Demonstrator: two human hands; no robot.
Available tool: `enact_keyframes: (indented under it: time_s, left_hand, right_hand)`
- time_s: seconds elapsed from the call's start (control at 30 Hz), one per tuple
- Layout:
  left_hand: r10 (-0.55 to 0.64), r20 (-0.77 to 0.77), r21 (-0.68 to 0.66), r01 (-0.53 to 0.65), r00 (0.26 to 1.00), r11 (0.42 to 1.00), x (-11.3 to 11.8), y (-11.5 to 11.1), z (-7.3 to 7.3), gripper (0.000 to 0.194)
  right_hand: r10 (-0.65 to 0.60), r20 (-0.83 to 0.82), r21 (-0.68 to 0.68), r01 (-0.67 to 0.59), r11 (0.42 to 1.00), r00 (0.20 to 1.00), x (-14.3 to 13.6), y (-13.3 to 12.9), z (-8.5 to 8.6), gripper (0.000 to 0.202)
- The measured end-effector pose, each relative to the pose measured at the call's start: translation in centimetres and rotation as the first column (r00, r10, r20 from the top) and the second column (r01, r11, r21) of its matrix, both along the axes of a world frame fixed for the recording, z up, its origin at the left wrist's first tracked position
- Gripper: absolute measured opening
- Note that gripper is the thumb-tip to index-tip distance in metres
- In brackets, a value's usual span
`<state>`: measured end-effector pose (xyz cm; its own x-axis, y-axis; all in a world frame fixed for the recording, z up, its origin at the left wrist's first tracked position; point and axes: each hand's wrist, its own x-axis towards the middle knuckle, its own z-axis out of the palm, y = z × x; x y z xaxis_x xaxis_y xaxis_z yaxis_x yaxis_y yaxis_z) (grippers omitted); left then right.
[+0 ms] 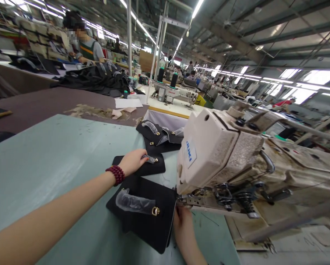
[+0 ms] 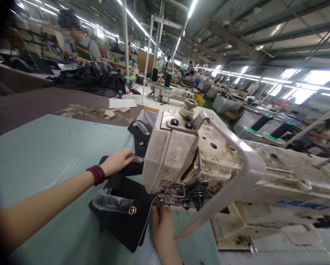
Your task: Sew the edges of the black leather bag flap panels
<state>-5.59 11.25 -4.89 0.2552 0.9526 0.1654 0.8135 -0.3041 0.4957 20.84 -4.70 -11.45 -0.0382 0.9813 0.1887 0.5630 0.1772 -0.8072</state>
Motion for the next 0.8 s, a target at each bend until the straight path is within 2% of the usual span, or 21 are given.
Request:
enact_keyframes:
  time_s: [0.07, 0.13, 0.2, 0.23, 0.27, 0.3, 0.33, 0.4, 0.43, 0.47, 0.53, 0.6, 0.67, 0.73, 0.8]
  left_hand:
    - [-0.022, 0.047, 0.032, 0.021, 0.999, 0.999, 0.6, 0.6, 1.3, 0.020]
    - [-0.051, 0.113, 0.094, 0.041, 0.992, 0.995, 1.4, 0.0, 3.7, 0.026]
    - [-0.078, 0.181, 0.169, 0.047, 0.980, 0.984, 1.9, -2.5, 6.2, 0.030]
    - [-0.103, 0.210, 0.198, 0.061, 0.972, 0.978, 2.0, -4.7, 7.2, 0.029]
    - [-0.127, 0.232, 0.221, 0.075, 0.964, 0.972, 1.9, -7.3, 7.6, 0.025]
    - [-0.156, 0.256, 0.247, 0.091, 0.954, 0.965, 1.6, -10.3, 7.5, 0.020]
    - [-0.248, 0.290, 0.318, 0.152, 0.924, 0.936, 1.3, -13.4, 6.7, 0.018]
    - [-0.367, 0.258, 0.339, 0.273, 0.894, 0.901, 0.3, -18.9, 3.7, 0.021]
    - [-0.363, 0.217, 0.330, 0.282, 0.906, 0.901, -0.3, -20.9, 1.8, 0.022]
    - [-0.298, 0.162, 0.353, 0.227, 0.941, 0.908, -0.7, -22.2, 0.0, 0.023]
    - [-0.133, 0.053, 0.325, 0.109, 0.990, 0.940, -1.0, -22.5, -2.6, 0.045]
    - [-0.173, -0.046, 0.254, 0.179, 0.984, 0.950, -0.6, -20.5, -3.4, 0.067]
    - [-0.288, -0.098, 0.200, 0.303, 0.952, 0.932, 0.3, -17.4, -2.6, 0.075]
    - [-0.369, -0.118, 0.228, 0.387, 0.922, 0.893, 1.0, -14.7, -1.1, 0.077]
    - [-0.416, -0.147, 0.259, 0.441, 0.897, 0.859, 1.0, -13.1, 0.7, 0.079]
  right_hand:
    - [-0.015, 0.143, 0.025, 0.012, 1.000, 0.990, 2.3, -1.3, 0.5, 0.051]
    - [-0.099, 0.376, 0.165, 0.039, 0.986, 0.921, 4.7, -2.6, 1.2, 0.051]
    - [-0.230, 0.528, 0.339, 0.045, 0.940, 0.818, 6.4, -3.7, 2.2, 0.053]
    - [-0.243, 0.538, 0.375, 0.029, 0.926, 0.807, 6.7, -4.2, 2.7, 0.052]
    - [-0.207, 0.516, 0.367, 0.003, 0.930, 0.831, 6.5, -4.5, 3.3, 0.048]
    - [-0.141, 0.464, 0.334, -0.026, 0.942, 0.875, 6.0, -4.8, 4.0, 0.042]
    - [-0.054, 0.389, 0.285, -0.064, 0.956, 0.920, 5.2, -4.9, 4.6, 0.037]
    - [0.068, 0.194, 0.220, -0.111, 0.969, 0.979, 2.9, -5.0, 5.9, 0.032]
    - [0.089, 0.105, 0.210, -0.110, 0.971, 0.990, 1.6, -5.0, 6.5, 0.031]
    - [0.095, 0.031, 0.203, -0.099, 0.974, 0.995, 0.4, -4.8, 7.0, 0.031]
    - [0.080, -0.065, 0.160, -0.069, 0.985, 0.995, -1.6, -4.5, 7.9, 0.031]
    - [0.050, -0.112, 0.069, -0.042, 0.997, 0.992, -2.9, -4.1, 8.5, 0.032]
    - [0.030, -0.159, -0.013, -0.033, 0.999, 0.987, -3.6, -3.9, 8.9, 0.037]
    - [0.033, -0.236, -0.074, -0.052, 0.996, 0.971, -3.8, -3.8, 9.0, 0.044]
    - [0.045, -0.349, -0.136, -0.098, 0.986, 0.936, -3.8, -3.8, 9.0, 0.048]
